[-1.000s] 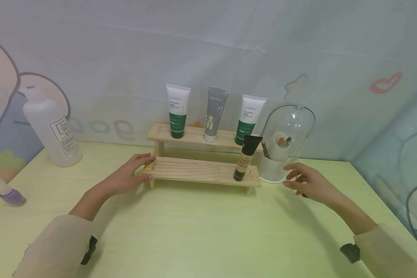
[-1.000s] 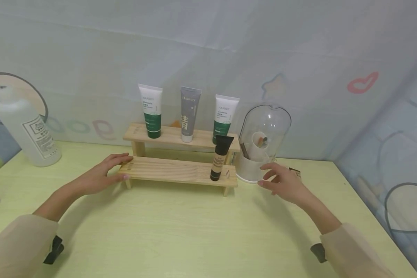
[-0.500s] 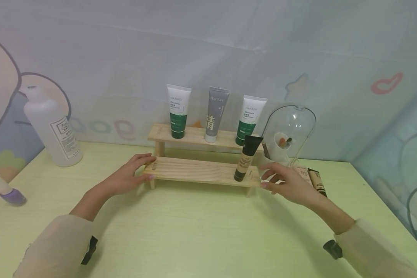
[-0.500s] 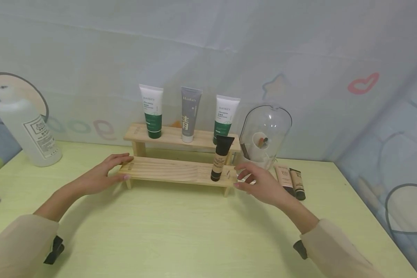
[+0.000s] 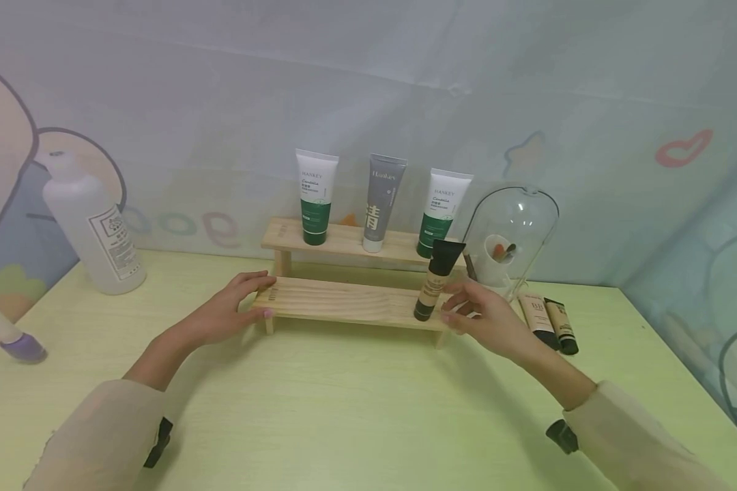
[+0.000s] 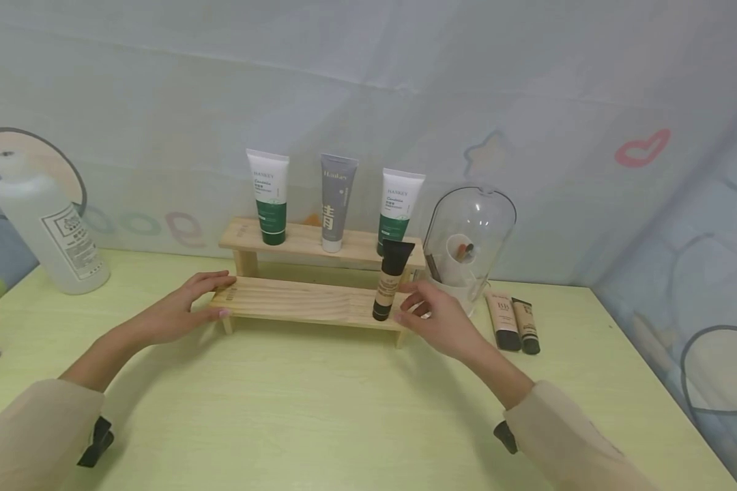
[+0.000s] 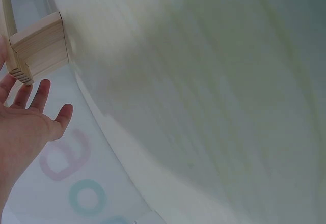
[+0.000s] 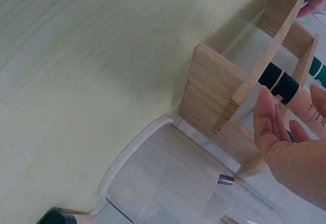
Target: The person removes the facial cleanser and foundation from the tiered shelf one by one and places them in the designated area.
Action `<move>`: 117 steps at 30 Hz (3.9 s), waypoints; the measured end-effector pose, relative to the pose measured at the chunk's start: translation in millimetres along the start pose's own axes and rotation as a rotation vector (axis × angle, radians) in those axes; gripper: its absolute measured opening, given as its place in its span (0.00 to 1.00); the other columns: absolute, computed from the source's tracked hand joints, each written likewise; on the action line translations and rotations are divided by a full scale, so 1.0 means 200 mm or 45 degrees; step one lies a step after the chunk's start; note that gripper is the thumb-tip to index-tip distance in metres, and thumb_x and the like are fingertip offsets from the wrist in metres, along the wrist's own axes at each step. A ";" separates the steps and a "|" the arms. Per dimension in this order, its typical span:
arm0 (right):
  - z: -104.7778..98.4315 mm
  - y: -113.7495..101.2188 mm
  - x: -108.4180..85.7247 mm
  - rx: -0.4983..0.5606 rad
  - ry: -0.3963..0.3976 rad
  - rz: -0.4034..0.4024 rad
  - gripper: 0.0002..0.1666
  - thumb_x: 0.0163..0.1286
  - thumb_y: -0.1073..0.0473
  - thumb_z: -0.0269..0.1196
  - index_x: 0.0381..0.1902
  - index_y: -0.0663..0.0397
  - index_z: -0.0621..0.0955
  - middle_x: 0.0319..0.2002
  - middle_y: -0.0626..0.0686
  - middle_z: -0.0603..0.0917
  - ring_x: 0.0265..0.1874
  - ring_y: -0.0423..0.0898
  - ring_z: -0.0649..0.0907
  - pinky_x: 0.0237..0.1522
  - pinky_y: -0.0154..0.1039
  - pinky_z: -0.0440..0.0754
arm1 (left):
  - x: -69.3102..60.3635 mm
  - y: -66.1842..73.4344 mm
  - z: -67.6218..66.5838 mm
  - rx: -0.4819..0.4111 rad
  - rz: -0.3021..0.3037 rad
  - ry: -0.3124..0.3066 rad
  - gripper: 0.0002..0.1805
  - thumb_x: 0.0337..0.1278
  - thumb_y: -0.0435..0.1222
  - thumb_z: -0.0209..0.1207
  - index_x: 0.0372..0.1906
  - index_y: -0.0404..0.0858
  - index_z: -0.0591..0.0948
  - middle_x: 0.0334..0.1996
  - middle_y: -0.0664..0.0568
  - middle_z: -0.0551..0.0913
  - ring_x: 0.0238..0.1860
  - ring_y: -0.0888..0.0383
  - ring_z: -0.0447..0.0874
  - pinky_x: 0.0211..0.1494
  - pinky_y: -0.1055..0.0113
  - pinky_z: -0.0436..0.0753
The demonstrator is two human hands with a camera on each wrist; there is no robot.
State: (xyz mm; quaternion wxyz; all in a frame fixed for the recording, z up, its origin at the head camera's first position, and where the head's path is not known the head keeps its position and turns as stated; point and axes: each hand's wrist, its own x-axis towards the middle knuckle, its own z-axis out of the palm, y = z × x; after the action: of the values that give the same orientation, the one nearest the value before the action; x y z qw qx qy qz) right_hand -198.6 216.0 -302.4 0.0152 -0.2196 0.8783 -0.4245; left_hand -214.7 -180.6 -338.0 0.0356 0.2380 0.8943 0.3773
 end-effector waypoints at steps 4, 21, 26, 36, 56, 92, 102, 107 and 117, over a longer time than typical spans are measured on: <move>0.02 0.00 0.02 0.019 0.044 0.026 0.20 0.62 0.67 0.61 0.51 0.67 0.70 0.39 0.61 0.78 0.35 0.51 0.80 0.33 0.40 0.81 | 0.00 0.00 0.00 -0.001 -0.001 0.004 0.33 0.62 0.41 0.54 0.66 0.29 0.59 0.66 0.34 0.50 0.65 0.34 0.48 0.59 0.37 0.53; 0.08 0.02 0.07 0.016 0.139 -0.006 0.21 0.60 0.68 0.62 0.51 0.68 0.71 0.45 0.62 0.78 0.43 0.55 0.78 0.48 0.46 0.75 | 0.00 -0.01 0.00 -0.018 0.017 0.012 0.33 0.62 0.40 0.54 0.66 0.29 0.59 0.66 0.34 0.50 0.64 0.34 0.49 0.60 0.37 0.53; 0.09 0.01 0.07 0.034 0.159 0.003 0.21 0.61 0.68 0.62 0.51 0.68 0.71 0.45 0.63 0.78 0.44 0.55 0.78 0.49 0.48 0.74 | 0.00 -0.01 0.00 -0.010 0.015 0.010 0.32 0.62 0.40 0.54 0.66 0.28 0.59 0.66 0.34 0.50 0.64 0.34 0.49 0.60 0.38 0.53; 0.11 0.00 0.08 0.047 0.185 0.036 0.23 0.62 0.67 0.61 0.53 0.66 0.69 0.47 0.63 0.78 0.45 0.55 0.78 0.49 0.48 0.74 | 0.00 0.00 0.00 0.000 0.005 0.003 0.33 0.62 0.41 0.54 0.66 0.29 0.59 0.66 0.34 0.50 0.64 0.34 0.49 0.59 0.37 0.53; 0.09 0.03 0.06 0.067 0.210 0.041 0.26 0.61 0.69 0.61 0.56 0.63 0.66 0.49 0.64 0.77 0.46 0.56 0.78 0.47 0.48 0.75 | 0.00 0.00 0.00 -0.002 -0.004 0.000 0.33 0.62 0.41 0.54 0.66 0.29 0.58 0.66 0.34 0.50 0.65 0.34 0.48 0.59 0.37 0.53; -0.21 0.18 -0.28 0.102 0.327 0.109 0.26 0.63 0.67 0.60 0.55 0.64 0.62 0.45 0.67 0.77 0.34 0.38 0.82 0.35 0.37 0.81 | 0.00 0.00 0.00 -0.030 0.013 -0.011 0.34 0.63 0.42 0.53 0.67 0.29 0.58 0.66 0.34 0.49 0.64 0.35 0.49 0.58 0.36 0.54; -0.34 0.28 -0.40 0.047 0.363 0.138 0.26 0.65 0.66 0.58 0.57 0.64 0.60 0.39 0.52 0.79 0.31 0.40 0.83 0.33 0.39 0.81 | -0.01 0.00 0.00 -0.029 0.010 -0.008 0.34 0.63 0.42 0.54 0.66 0.29 0.58 0.66 0.34 0.49 0.64 0.34 0.49 0.58 0.36 0.54; -0.40 0.33 -0.43 0.042 0.354 0.145 0.22 0.67 0.66 0.56 0.55 0.49 0.63 0.37 0.39 0.79 0.29 0.40 0.83 0.32 0.37 0.81 | -0.01 0.01 0.00 -0.036 0.010 -0.006 0.34 0.62 0.42 0.54 0.66 0.28 0.58 0.66 0.34 0.49 0.64 0.34 0.49 0.58 0.36 0.53; -0.51 0.45 -0.48 0.037 0.300 0.189 0.23 0.69 0.67 0.53 0.57 0.44 0.62 0.34 0.38 0.79 0.31 0.37 0.82 0.31 0.36 0.81 | -0.01 0.01 0.00 -0.034 0.012 -0.006 0.34 0.62 0.42 0.54 0.66 0.29 0.58 0.66 0.34 0.50 0.64 0.34 0.49 0.58 0.36 0.54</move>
State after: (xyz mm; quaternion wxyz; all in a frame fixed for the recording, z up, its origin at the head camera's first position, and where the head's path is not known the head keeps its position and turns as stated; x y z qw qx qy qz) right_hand -166.2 378.6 -319.9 -0.0536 -0.1025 0.8815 -0.4578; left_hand -212.4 -180.1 -336.1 0.0390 0.2424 0.8879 0.3889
